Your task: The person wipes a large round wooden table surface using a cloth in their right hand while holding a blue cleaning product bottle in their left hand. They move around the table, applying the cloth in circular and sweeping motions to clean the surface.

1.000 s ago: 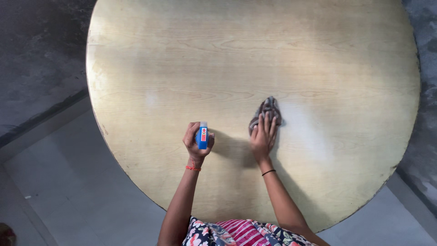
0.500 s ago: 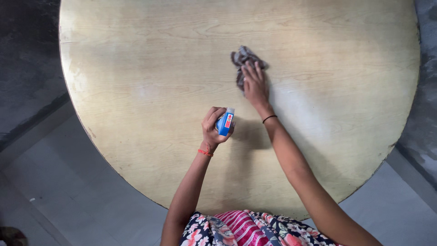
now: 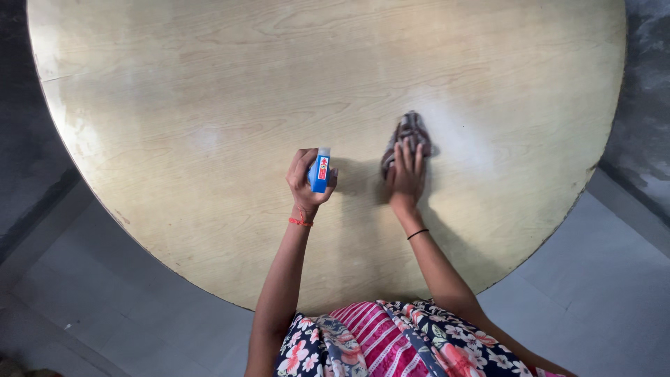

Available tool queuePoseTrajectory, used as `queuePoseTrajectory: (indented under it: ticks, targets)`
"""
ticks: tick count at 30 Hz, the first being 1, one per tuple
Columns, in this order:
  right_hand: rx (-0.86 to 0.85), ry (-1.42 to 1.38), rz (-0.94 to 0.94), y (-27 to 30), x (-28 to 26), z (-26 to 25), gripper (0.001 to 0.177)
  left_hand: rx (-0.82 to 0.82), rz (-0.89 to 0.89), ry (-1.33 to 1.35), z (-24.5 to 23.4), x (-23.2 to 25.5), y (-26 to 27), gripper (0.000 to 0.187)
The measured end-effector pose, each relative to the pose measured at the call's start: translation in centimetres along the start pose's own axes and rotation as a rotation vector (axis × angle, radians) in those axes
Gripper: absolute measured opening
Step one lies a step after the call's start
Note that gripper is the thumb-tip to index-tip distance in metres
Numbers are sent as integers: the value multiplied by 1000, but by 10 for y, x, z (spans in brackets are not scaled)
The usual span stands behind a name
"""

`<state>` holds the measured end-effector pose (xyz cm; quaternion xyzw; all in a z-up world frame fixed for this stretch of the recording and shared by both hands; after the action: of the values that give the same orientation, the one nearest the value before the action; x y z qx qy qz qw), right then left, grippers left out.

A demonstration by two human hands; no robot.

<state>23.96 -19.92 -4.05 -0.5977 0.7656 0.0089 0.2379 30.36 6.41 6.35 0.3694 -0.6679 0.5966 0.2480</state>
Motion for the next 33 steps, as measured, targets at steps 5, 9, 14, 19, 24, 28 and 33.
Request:
queuePoseTrajectory:
  ticks: [5,9,14,19,24,28,33]
  targets:
    - [-164,-34,-192,0,-63,13,54,7,4,3,-1,0,0,44]
    - [-209,-78,-233,-48,-54,13,50,10,4,-11,-2,0,1,44]
    - [-168,-50,-122,-118,21,8,48,2,-15,-5,-3,0,1,43]
    - [47,26,24,-107,91,-23,46,12,-14,-12,-2,1,-1,44]
    - [116,0,127,-38,71,-17,50,18,-18,-10,-3,-2,2,44]
    - [29,-3,34,-22,-7,8,51,25,16,-7,-2,-1,2,44]
    - [-108,-114,-245,-61,-91,38,50,23,16,-32,-2,0,2,45]
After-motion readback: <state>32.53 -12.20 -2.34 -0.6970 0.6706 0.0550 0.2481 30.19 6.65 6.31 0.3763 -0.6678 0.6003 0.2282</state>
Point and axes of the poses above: each hand's wrist, its own y-axis away from the middle knuckle, its own z-axis out of the palm, x = y × z, the point moved 9 cm from there along -y, towards the middle knuckle, and after that the axes turned 4 degrees about -y, right-handed, at the moved point
